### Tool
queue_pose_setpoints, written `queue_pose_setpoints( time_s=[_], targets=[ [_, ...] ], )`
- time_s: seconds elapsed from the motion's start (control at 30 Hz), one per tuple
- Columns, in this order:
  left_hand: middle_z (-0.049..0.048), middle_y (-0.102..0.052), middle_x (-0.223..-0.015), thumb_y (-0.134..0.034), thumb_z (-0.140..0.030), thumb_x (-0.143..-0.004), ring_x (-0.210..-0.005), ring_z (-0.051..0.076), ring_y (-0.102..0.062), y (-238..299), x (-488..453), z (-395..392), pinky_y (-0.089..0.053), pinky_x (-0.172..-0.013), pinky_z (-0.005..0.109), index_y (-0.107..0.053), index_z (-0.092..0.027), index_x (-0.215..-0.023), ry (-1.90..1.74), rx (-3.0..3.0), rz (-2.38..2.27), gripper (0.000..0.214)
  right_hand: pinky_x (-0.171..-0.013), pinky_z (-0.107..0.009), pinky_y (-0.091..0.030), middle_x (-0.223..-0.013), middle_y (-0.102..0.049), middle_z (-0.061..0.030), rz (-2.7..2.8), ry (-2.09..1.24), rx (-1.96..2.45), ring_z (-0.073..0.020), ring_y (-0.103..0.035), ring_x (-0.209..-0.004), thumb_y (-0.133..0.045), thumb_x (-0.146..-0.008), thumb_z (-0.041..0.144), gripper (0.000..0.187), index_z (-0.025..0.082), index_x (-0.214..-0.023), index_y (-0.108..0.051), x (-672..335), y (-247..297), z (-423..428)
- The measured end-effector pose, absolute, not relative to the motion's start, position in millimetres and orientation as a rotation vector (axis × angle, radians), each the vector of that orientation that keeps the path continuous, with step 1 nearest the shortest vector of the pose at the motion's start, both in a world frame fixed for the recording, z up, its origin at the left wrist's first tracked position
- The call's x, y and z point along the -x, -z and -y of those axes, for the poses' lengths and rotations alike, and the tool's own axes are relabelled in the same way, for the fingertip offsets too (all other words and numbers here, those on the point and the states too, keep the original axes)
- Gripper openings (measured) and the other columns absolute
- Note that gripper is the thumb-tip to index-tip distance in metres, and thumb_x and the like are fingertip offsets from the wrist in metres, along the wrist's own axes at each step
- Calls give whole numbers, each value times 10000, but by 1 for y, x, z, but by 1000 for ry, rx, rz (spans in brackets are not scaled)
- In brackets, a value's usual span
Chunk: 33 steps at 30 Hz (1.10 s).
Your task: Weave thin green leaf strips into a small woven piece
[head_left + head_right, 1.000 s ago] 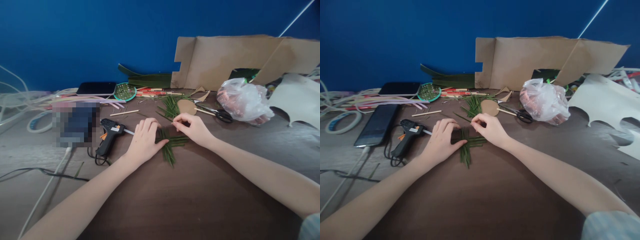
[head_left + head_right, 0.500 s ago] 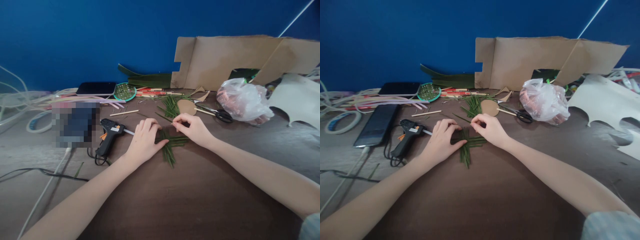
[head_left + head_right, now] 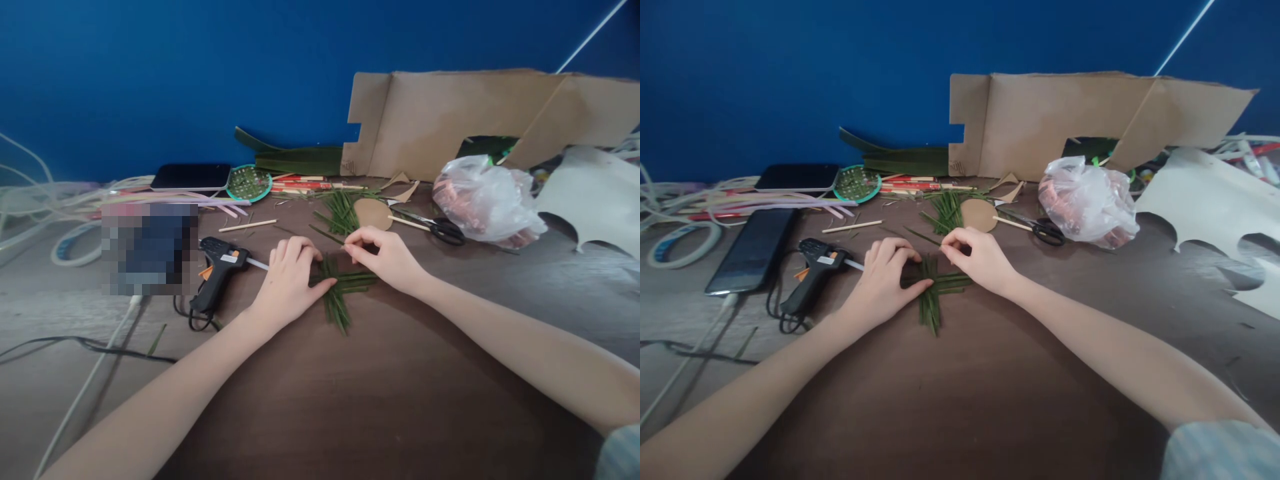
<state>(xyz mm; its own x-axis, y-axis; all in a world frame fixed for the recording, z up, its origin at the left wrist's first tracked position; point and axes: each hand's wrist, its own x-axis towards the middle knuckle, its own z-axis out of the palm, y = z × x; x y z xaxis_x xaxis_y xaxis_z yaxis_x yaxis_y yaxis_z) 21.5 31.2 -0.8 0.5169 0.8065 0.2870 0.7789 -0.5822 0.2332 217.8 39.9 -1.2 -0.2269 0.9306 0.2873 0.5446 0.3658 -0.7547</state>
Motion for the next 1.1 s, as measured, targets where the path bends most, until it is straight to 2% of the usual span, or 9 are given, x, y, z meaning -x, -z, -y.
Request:
queue_pose_setpoints(
  time_s=[0.33, 0.5, 0.7, 0.93, 1.1],
  targets=[
    [78, -522, -987, -662, -342, -747, -933, 245, -454, -1, -21, -29, -367, -750, 359, -532, -153, -897, -570, -2746, -1410, 275, -634, -270, -410, -605, -603, 14, 1896, -686, 1294, -130, -550, -624, -547, -800, 222, 88, 183, -740, -598, -218, 1, -41],
    [76, -528, -969, -670, -345, -741, -925, 244, -455, -2, -21, -27, -362, -739, 355, -525, -156, -871, -586, -2789, -1409, 271, -668, -290, -419, -649, -625, -2, 1897, -686, 1277, -150, -573, -677, -582, -785, 234, 70, 184, -771, -629, -218, 5, -42],
    [74, -532, -960, -679, -337, -737, -908, 238, -458, -3, -21, -25, -361, -730, 343, -519, -156, -850, -622, -2846, -1398, 267, -700, -294, -416, -593, -615, 9, 1943, -672, 1255, -161, -565, -715, -585, -794, 218, 112, 187, -868, -663, -218, 1, -42],
    [83, -529, -980, -662, -324, -754, -930, 242, -463, -3, -21, -24, -370, -746, 352, -517, -170, -854, -646, -2861, -1378, 234, -671, -273, -406, -636, -606, 9, 1978, -673, 1240, -138, -547, -680, -608, -774, 207, 42, 189, -756, -642, -218, -2, -40],
    [88, -523, -997, -656, -326, -757, -943, 247, -462, -3, -20, -24, -372, -758, 365, -516, -179, -852, -646, -2849, -1379, 224, -653, -277, -418, -665, -606, 7, 1930, -710, 1228, -129, -553, -648, -597, -784, 230, 56, 194, -775, -639, -219, -1, -40]
  ],
)
